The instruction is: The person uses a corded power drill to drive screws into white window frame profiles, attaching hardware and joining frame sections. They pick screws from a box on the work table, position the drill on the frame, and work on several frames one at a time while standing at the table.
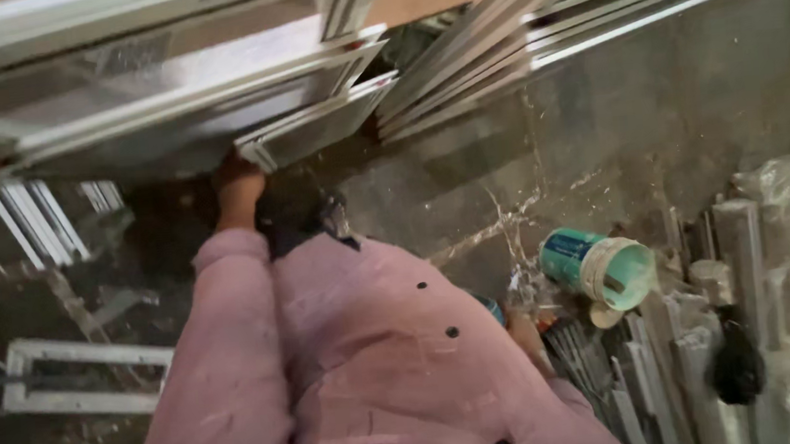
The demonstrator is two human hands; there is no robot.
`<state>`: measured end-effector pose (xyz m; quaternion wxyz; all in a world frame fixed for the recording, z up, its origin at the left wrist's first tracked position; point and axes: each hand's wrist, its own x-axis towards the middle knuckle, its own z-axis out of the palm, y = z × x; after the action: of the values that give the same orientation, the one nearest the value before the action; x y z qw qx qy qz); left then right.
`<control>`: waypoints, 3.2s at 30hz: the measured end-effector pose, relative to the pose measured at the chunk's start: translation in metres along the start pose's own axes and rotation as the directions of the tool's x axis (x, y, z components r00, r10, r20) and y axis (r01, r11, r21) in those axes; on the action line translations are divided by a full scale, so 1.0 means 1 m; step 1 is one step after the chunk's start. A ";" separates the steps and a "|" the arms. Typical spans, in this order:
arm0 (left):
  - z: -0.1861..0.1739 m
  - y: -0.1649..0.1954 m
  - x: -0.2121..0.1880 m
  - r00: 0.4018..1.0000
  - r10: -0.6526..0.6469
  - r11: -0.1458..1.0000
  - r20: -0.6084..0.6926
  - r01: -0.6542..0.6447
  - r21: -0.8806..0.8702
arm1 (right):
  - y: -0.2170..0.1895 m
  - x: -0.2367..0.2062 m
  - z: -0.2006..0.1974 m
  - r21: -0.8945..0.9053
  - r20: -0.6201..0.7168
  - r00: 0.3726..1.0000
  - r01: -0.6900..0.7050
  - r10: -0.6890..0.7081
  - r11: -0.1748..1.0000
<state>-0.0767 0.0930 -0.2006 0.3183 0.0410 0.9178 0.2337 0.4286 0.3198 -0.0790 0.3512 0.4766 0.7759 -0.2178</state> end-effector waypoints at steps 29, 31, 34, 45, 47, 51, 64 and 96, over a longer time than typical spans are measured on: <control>-0.025 -0.209 -0.264 0.990 -0.069 0.960 -0.120 0.033 -0.279 | -0.289 -0.028 -0.007 0.160 -0.112 0.463 0.881 -0.879 0.444; -0.036 -0.214 -0.269 0.998 0.048 0.953 -0.036 -0.056 -0.297 | -0.316 -0.062 0.000 0.301 -0.134 0.348 0.906 -0.928 0.296; -0.055 -0.221 -0.274 0.858 0.488 0.864 -0.157 -0.501 -0.048 | -0.365 -0.110 0.016 0.543 -0.125 0.240 0.829 -0.963 0.136; -0.069 -0.336 -0.294 0.963 0.255 0.936 0.093 -0.221 -0.274 | -0.447 -0.231 -0.013 0.960 -0.172 0.330 0.267 -0.928 -0.083; -0.067 -0.377 -0.309 0.918 0.210 0.882 -0.336 -0.326 -0.340 | -0.442 -0.219 -0.038 0.980 -0.154 0.275 0.164 -0.949 -0.111; -0.081 -0.475 -0.378 0.756 -0.503 0.757 -0.419 0.151 -0.636 | -0.429 -0.185 -0.060 0.984 -0.139 0.189 -0.084 -0.972 -0.157; -0.256 -0.613 -0.502 0.000 -0.796 0.380 -0.606 -0.779 -0.499 | -0.519 -0.159 -0.015 0.983 0.040 -0.167 -0.169 -0.985 0.068; -0.729 -0.733 -0.378 0.371 0.138 0.989 -0.918 -0.103 0.107 | -0.939 -0.267 0.239 0.940 0.306 0.717 -0.334 -0.626 0.076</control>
<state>-0.1622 -0.9362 0.1814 -0.2643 -0.0242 0.9376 0.2248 -0.2494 -0.4214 -0.0323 0.1586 0.3740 0.2795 -0.8700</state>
